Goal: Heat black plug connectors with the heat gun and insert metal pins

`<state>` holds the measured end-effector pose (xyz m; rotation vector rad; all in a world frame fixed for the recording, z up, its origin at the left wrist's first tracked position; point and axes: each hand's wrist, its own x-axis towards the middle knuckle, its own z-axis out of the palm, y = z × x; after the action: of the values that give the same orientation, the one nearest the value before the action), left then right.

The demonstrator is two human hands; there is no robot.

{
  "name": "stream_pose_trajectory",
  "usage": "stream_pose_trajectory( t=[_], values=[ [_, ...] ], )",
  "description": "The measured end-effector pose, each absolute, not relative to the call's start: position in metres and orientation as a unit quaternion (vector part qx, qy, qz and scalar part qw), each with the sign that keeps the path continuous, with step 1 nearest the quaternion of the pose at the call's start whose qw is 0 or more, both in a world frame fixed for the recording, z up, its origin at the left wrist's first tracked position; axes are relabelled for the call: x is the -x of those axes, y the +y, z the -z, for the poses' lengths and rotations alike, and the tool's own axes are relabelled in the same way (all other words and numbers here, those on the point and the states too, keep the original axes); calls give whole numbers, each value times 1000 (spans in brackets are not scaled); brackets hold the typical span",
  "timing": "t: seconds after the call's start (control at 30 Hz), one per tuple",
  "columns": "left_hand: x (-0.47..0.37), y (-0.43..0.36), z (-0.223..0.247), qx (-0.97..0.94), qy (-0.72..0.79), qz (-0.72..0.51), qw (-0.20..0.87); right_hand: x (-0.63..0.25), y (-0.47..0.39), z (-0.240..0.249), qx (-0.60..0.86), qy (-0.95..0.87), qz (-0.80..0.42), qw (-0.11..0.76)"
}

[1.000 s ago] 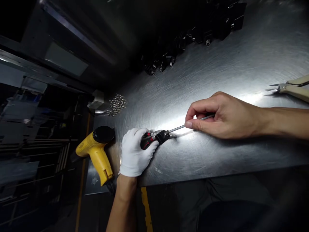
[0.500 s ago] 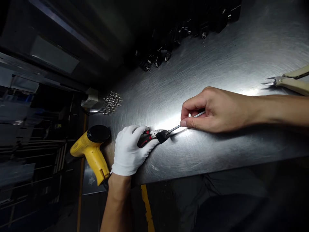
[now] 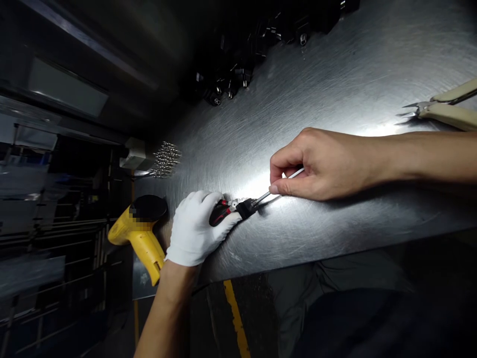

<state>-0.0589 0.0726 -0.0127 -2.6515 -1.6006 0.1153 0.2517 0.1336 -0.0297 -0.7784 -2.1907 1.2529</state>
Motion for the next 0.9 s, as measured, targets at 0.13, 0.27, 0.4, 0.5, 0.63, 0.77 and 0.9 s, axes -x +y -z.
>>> stream_pose_trajectory(
  t=[0.13,0.27,0.4,0.5,0.63,0.77,0.9],
  values=[
    [58,74,11,859,-508,-56,23,-251,134,31,286,-808,-445,259],
    [57,73,11,865,-497,-61,23,-251,133,31,290,-810,-435,266],
    [53,72,10,859,-504,-78,42,-251,132,32,291,-818,-418,266],
    [47,71,10,848,-517,-97,59,-251,131,33,304,-818,-406,271],
    [38,68,9,827,-542,-128,80,-251,127,33,319,-819,-381,286],
    [29,64,6,812,-558,-149,89,-251,124,32,337,-821,-363,283],
    [19,58,2,793,-585,-156,72,-251,124,31,356,-810,-379,272]
  ],
)
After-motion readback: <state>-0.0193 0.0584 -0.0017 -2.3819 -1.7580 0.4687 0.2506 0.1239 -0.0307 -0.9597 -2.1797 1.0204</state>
